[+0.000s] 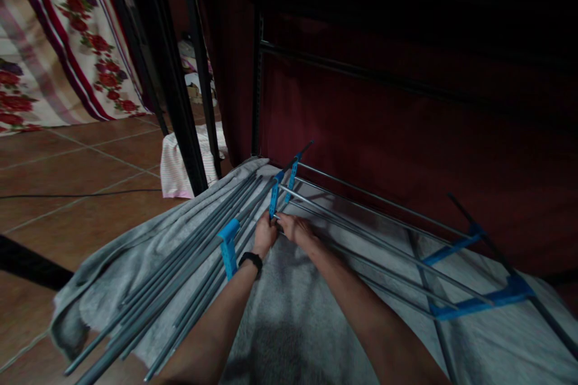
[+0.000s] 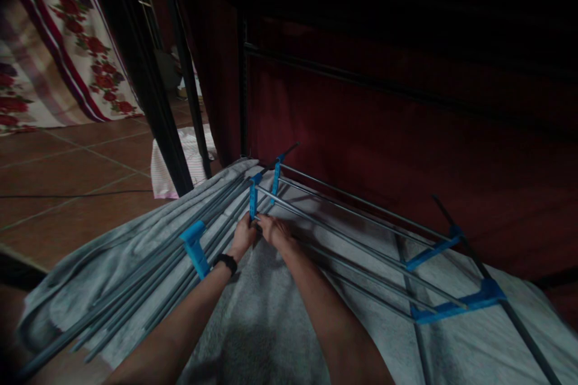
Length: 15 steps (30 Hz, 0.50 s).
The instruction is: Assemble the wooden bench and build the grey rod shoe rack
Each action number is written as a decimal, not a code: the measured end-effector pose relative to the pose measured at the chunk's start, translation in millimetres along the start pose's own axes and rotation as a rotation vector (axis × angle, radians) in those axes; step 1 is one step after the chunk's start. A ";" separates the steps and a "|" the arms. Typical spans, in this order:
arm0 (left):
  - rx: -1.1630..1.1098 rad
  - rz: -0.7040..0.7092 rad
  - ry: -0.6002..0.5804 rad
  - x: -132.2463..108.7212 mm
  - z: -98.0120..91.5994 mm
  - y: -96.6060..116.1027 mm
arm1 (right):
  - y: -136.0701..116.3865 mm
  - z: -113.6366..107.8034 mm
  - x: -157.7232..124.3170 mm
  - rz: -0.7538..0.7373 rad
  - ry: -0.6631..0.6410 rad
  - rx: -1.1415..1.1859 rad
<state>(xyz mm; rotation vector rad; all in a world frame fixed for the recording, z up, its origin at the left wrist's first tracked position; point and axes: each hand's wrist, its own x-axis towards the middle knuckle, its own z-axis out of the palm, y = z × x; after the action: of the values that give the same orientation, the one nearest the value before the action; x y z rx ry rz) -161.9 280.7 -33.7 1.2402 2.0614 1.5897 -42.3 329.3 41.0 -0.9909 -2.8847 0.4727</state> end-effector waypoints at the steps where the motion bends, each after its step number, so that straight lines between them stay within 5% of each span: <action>1: 0.002 0.001 -0.001 0.0 0.1 -0.3 | -1.0 -0.7 -0.9 0.006 0.003 0.002; 15: 0.047 0.001 0.024 -2.9 2.5 0.8 | -5.8 -1.5 8.3 0.045 -0.022 0.020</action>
<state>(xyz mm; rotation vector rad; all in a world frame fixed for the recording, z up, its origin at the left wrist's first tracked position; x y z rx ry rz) -158.1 280.3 -34.8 1.2445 2.1246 1.5724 -52.1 330.3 43.8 -1.0564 -2.8760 0.5178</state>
